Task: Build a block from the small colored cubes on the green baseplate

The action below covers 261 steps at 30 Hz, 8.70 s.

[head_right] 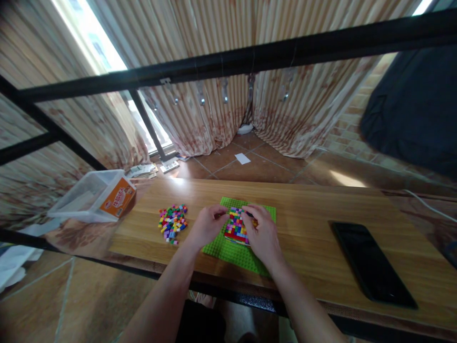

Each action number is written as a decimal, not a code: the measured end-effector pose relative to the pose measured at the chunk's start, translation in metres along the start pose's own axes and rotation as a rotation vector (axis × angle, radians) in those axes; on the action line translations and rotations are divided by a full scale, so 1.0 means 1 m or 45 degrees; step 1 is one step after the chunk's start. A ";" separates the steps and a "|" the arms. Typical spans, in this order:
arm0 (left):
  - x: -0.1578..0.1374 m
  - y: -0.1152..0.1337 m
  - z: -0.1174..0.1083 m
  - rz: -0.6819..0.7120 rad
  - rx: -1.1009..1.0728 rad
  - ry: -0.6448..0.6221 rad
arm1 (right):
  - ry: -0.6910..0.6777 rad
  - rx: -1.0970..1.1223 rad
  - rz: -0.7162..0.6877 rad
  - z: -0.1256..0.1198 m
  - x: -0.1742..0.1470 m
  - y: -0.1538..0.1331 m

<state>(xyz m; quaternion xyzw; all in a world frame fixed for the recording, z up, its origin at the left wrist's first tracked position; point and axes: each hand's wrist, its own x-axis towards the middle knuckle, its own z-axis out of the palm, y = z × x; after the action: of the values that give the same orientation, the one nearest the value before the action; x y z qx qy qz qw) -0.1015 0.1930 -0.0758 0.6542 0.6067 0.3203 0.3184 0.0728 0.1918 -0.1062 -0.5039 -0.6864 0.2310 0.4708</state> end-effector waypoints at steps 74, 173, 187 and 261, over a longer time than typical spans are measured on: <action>-0.005 0.006 0.014 -0.078 -0.129 0.071 | -0.156 0.263 0.565 -0.001 0.005 0.005; 0.011 -0.009 0.013 -0.519 -1.262 -0.011 | -0.625 0.042 0.154 -0.028 0.006 0.000; 0.006 -0.029 -0.061 -0.263 -0.617 0.190 | -0.582 0.008 0.122 -0.027 0.003 0.008; -0.002 0.003 -0.007 0.234 -0.106 0.045 | -0.541 0.046 0.064 -0.022 0.003 0.011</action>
<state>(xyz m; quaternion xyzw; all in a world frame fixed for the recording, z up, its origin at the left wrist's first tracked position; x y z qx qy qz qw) -0.1051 0.1910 -0.0694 0.6876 0.5358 0.3845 0.3037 0.0972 0.1957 -0.1038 -0.4523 -0.7531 0.3561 0.3185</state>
